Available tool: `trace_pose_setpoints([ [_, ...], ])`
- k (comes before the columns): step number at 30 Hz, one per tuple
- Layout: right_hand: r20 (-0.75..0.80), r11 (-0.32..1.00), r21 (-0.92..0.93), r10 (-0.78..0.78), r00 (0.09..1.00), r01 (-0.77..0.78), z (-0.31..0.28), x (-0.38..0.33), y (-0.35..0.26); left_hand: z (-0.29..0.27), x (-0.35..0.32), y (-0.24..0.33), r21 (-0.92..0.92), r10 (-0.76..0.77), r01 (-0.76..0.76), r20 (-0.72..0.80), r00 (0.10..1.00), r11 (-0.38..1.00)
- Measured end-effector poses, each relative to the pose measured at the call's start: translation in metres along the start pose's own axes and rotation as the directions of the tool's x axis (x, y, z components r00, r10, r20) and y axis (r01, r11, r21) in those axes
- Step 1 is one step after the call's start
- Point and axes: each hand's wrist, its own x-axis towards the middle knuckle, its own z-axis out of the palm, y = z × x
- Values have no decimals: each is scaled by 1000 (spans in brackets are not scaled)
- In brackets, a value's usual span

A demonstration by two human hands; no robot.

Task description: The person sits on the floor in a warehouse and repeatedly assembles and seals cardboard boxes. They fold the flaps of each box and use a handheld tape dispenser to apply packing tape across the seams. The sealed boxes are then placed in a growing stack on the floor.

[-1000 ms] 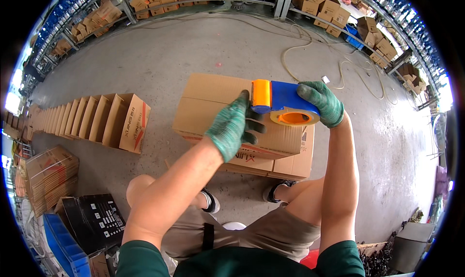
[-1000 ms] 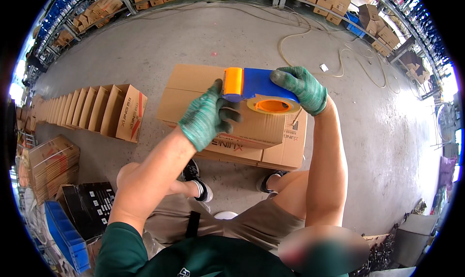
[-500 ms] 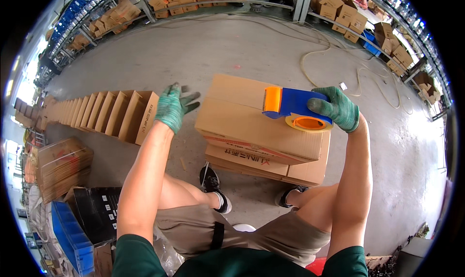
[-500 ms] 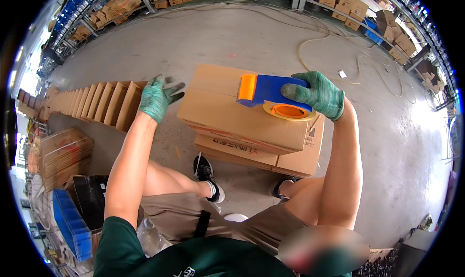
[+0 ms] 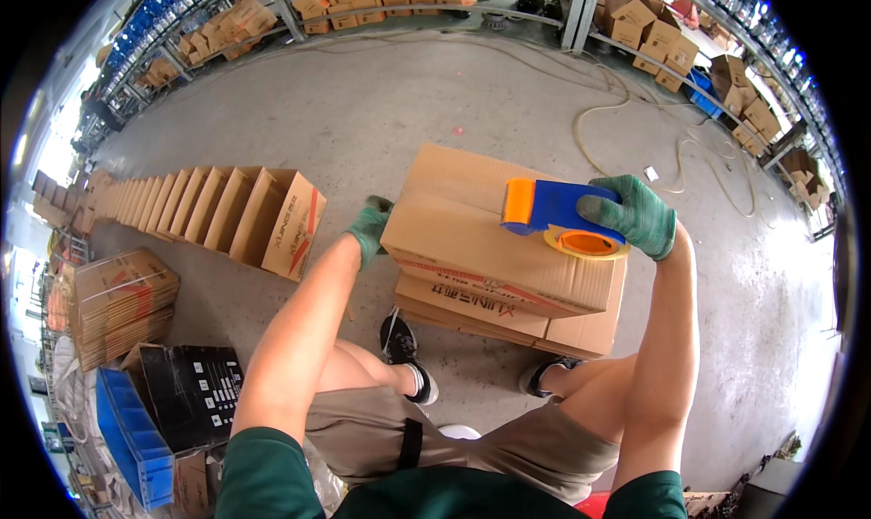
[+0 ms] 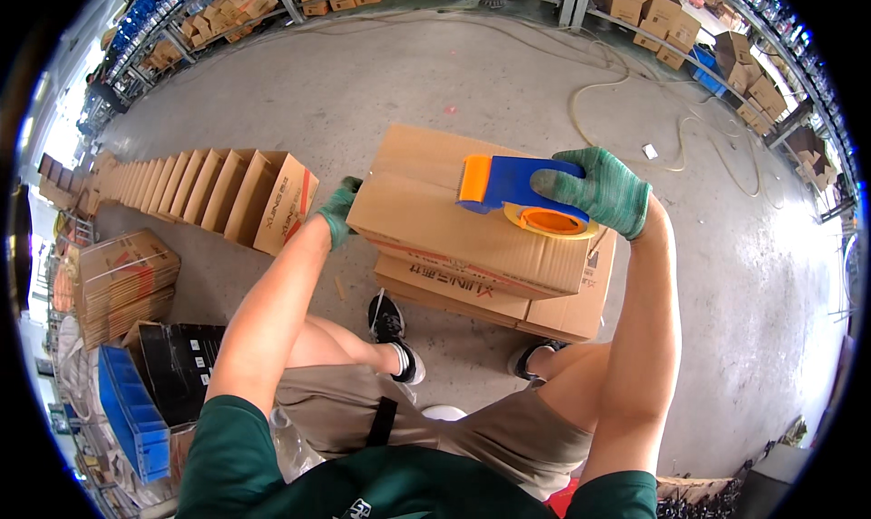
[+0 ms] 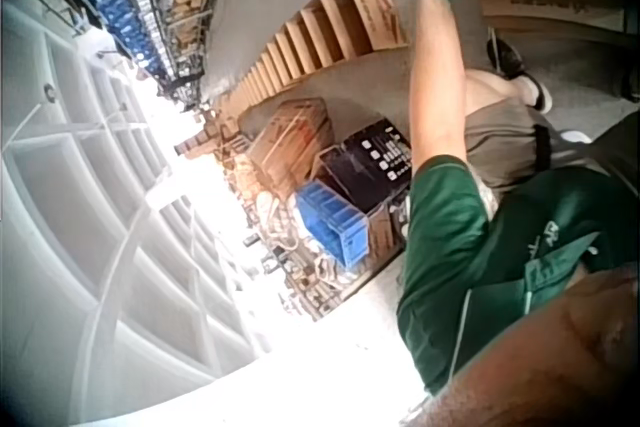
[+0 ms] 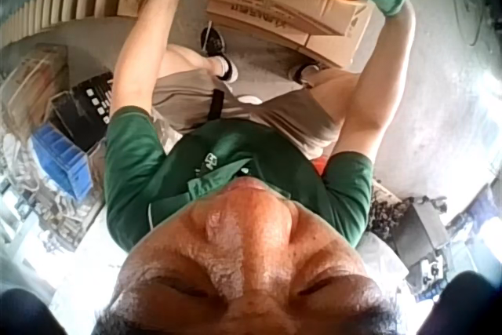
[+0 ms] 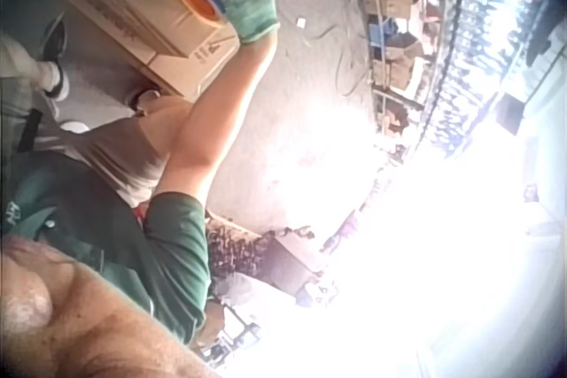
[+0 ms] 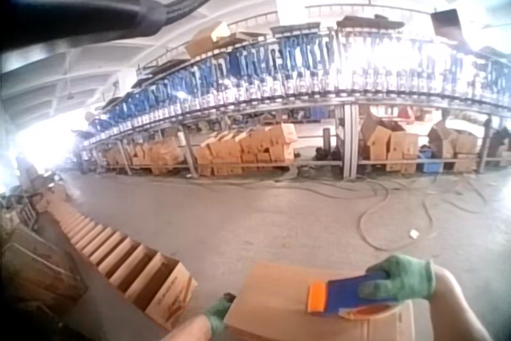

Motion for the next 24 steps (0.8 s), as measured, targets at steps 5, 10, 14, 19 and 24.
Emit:
trace_pose_setpoints([
  [5,4,996,-82,19,1000,-18,0,3,-4,-5,-35,57,202,737,-789,282,615,581],
  [10,13,993,-117,10,1000,-8,-15,-1,-5,11,-80,93,735,586,-677,540,604,21],
  [14,-73,947,-238,206,976,-217,-62,-53,-2,9,-80,91,753,565,-656,562,603,-49],
  [19,-135,839,-341,403,905,-425,-150,-140,69,9,-81,92,721,554,-684,615,560,-108],
  [24,-166,760,-400,489,856,-512,-134,-129,92,19,-95,102,749,486,-625,640,595,-221],
])
